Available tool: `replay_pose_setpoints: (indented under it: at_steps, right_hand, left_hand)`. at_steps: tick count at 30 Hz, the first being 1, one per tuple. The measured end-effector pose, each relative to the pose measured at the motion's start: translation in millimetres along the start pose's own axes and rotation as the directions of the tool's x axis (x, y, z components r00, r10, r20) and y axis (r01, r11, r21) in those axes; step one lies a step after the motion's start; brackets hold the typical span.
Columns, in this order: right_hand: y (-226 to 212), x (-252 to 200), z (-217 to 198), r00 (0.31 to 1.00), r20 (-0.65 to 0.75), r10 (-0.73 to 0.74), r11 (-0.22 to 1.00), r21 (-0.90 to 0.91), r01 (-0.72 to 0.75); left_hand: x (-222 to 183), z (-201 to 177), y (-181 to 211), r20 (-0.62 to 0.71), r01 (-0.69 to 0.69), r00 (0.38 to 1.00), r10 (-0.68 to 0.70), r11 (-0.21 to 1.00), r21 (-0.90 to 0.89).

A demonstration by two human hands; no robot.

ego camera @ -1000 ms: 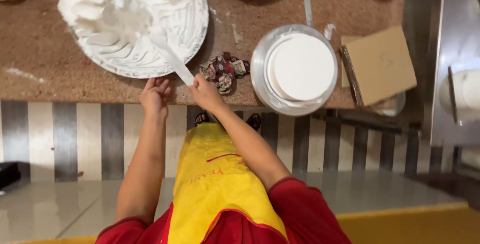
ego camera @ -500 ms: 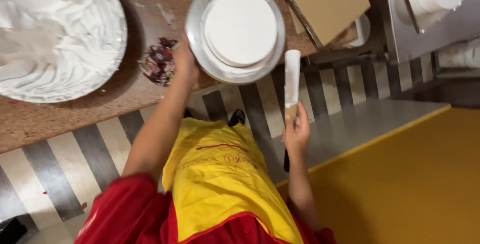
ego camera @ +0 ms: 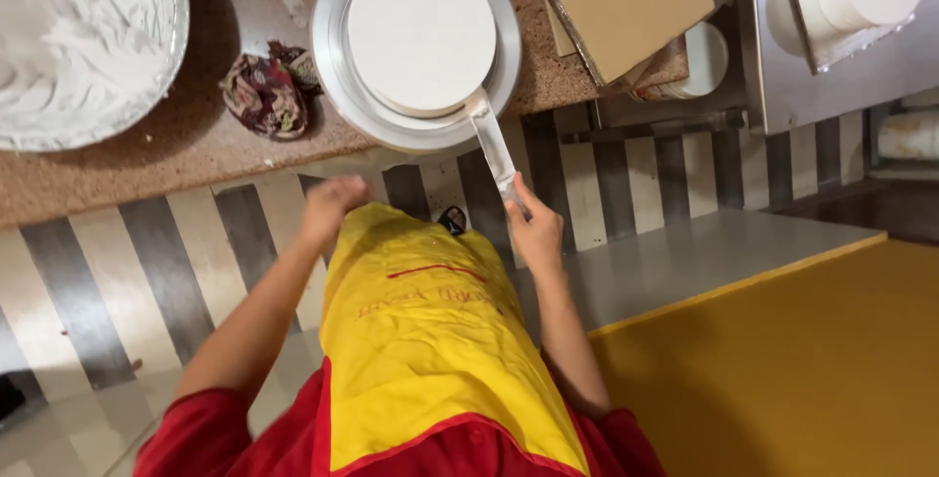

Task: The person is frosting and preparing small cakes on a bakery production table.

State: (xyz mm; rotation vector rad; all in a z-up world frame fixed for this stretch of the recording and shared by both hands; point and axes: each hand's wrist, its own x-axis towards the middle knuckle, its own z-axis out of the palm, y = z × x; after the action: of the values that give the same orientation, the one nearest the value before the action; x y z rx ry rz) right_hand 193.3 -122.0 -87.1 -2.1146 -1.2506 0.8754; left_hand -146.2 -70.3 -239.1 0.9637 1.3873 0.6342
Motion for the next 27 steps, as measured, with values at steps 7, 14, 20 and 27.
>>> replay_pose_setpoints:
  at_steps: [7, 14, 20, 27]
  right_hand:
    - [27, 2, 3, 0.988, -0.011, -0.154, 0.987, 0.051, 0.154]
    - [31, -30, -27, 0.838, 0.51, 0.195, 0.796, 0.417, -0.439]
    - [-84, -9, 60, 0.72, 0.694, -0.019, 0.886, 0.346, -0.309]
    - [-171, 50, 318, 0.63, 0.269, -0.728, 0.674, 0.117, 0.729]
  left_hand:
    - [77, 2, 106, -0.264, -0.145, 0.963, -0.049, 0.73, -0.668]
    - [79, 18, 127, -0.305, -0.232, 0.944, 0.123, 0.906, -0.353]
    - [37, -1, 61, 0.138, 0.09, 0.985, 0.101, 0.381, -0.92]
    - [-9, -56, -25, 0.226, 0.252, 0.968, -0.113, 0.47, -0.846]
